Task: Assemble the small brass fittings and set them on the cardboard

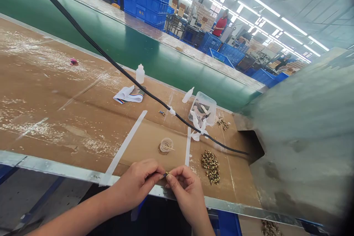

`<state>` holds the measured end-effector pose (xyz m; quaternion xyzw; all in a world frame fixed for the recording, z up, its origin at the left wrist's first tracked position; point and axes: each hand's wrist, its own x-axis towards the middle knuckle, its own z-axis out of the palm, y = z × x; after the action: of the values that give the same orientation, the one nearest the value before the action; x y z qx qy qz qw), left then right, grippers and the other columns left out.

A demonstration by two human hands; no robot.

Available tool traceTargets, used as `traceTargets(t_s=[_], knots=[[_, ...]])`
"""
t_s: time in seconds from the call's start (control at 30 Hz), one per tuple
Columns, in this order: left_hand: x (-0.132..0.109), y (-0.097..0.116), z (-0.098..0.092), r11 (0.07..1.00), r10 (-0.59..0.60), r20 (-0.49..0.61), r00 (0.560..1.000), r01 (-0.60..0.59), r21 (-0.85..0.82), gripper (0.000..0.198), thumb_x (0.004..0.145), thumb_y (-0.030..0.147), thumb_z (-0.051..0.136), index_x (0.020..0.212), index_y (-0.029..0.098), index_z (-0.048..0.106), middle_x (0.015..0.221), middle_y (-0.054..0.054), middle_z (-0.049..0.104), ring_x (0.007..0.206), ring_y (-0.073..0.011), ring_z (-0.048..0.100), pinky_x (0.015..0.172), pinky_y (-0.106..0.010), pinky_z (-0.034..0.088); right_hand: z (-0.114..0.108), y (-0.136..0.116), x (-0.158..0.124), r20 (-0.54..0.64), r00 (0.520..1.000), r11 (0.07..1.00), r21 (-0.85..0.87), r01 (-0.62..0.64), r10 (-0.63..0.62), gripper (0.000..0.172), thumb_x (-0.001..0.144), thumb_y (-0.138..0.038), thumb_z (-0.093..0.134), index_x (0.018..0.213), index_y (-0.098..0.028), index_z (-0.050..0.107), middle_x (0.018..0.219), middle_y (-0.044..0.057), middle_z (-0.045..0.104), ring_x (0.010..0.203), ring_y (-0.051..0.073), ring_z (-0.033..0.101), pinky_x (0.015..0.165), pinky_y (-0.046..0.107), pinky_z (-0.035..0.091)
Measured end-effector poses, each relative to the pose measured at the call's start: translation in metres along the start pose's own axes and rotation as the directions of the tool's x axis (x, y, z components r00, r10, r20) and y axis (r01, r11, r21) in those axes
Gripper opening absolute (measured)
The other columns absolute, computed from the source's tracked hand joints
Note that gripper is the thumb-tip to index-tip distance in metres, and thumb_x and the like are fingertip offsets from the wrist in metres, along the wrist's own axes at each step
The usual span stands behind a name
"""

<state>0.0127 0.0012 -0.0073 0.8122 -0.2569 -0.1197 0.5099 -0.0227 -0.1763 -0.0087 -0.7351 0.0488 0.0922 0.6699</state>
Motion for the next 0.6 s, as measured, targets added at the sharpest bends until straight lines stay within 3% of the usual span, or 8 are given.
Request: traceTargets(t_s=[0.43, 0.6], knots=[[-0.0006, 0.0026, -0.0004, 1.000, -0.012, -0.027, 1.000, 0.012, 0.004, 0.022, 0.090, 0.022, 0.043, 0.083, 0.017, 0.064, 0.075, -0.001, 0.063, 0.072, -0.0143, 0.058, 0.066, -0.024, 0.043, -0.0013, 0.0010, -0.0005, -0.007, 0.999, 0.999, 0.026, 0.032, -0.031, 0.022, 0.083, -0.035, 0.066, 0.078, -0.015, 0.060, 0.066, 0.002, 0.063, 0.059, 0.012, 0.057, 0.053, 0.020, 0.039], [0.0010, 0.0010, 0.0005, 0.993, -0.030, -0.071, 0.997, 0.022, -0.112, 0.016, 0.085, 0.022, 0.053, 0.082, 0.018, 0.068, 0.077, -0.001, 0.068, 0.075, -0.0153, 0.063, 0.070, -0.025, 0.047, -0.0022, 0.0033, -0.0055, -0.073, 0.983, 0.985, 0.011, 0.170, -0.169, 0.011, 0.082, -0.027, 0.068, 0.080, -0.017, 0.065, 0.075, 0.003, 0.066, 0.069, 0.015, 0.061, 0.062, 0.024, 0.047]])
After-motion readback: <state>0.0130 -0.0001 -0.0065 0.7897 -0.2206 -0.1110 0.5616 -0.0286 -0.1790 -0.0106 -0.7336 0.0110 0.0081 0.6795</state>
